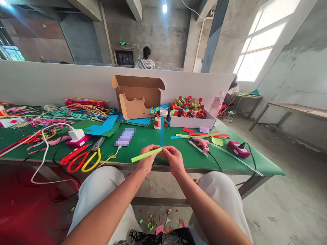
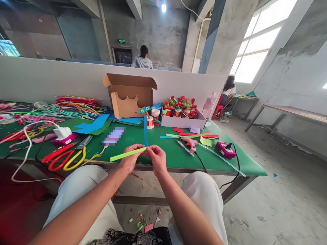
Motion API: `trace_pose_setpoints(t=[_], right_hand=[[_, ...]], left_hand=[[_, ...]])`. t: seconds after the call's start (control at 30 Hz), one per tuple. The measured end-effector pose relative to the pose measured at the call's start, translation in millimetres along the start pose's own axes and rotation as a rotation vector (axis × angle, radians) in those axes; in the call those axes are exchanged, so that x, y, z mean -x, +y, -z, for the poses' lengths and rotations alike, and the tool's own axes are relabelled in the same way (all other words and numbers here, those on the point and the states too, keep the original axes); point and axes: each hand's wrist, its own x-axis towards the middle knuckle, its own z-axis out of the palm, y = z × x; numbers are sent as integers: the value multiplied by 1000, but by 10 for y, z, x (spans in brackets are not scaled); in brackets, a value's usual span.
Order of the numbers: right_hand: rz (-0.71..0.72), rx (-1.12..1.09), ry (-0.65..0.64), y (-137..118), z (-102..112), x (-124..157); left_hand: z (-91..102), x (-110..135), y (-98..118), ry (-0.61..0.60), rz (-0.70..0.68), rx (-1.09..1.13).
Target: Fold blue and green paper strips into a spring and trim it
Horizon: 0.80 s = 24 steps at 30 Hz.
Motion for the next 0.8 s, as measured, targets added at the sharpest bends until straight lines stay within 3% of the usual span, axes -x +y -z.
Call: trace_pose_setpoints(t=[0.33,0.53,0.8], right_hand=[[58,118,-28,-24,41,-42],[140,119,74,0,33,-56],[101,166,-7,46,-3,4]], left_hand=[[35,-23,29,-20,-68,-101],[-16,38,34,-208,-9,93],[50,-35,4,-94,-4,-2]])
